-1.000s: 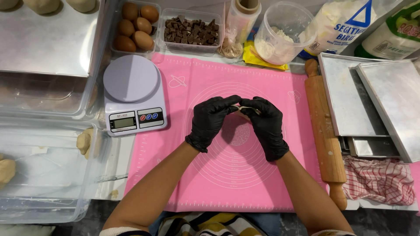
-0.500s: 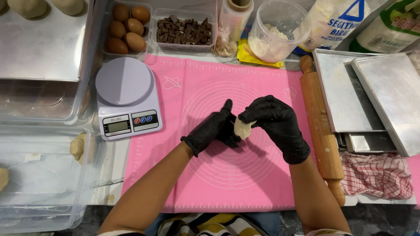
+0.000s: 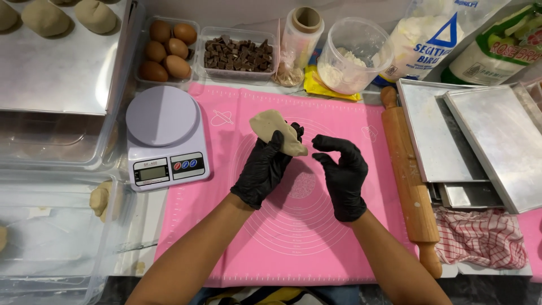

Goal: Rolling out dough, adding chocolate chip filling, and shaping the dough into buns.

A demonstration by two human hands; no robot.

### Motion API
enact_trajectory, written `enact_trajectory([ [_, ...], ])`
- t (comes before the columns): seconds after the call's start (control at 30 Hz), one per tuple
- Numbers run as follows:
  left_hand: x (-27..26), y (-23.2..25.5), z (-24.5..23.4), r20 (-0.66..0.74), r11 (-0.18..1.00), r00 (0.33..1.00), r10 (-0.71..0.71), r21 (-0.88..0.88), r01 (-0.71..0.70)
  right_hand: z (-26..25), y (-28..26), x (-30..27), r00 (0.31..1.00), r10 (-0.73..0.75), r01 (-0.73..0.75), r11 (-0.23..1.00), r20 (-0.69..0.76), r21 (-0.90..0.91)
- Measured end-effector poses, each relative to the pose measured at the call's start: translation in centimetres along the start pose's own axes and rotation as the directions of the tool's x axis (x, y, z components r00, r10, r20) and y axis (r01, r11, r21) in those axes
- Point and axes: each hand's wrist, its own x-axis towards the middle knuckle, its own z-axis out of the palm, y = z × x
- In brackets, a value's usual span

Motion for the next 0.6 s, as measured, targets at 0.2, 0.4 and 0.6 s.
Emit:
enact_trajectory([
  [0.2,-1.3,-0.1,1.2,-0.003,1.000,1.000,0.020,0.022,-0.020,1.0,-0.1,-1.0,0.973,-0.216,0.228,0.954,0.084,-0.194],
  [0.4,-1.8,-0.3,1.7,0.080,0.982,0.995,0.052,0.175,-0.065,0.5,1.5,-1.2,0.942,-0.332,0.335,0.913,0.056,-0.233],
  [0.6,-1.1,-1.1,0.7,0.145,0.939,0.981,0.130,0.300,-0.169,0.0,0.4,-0.6,0.874,-0.468,0.481,0.792,0.131,-0.376],
])
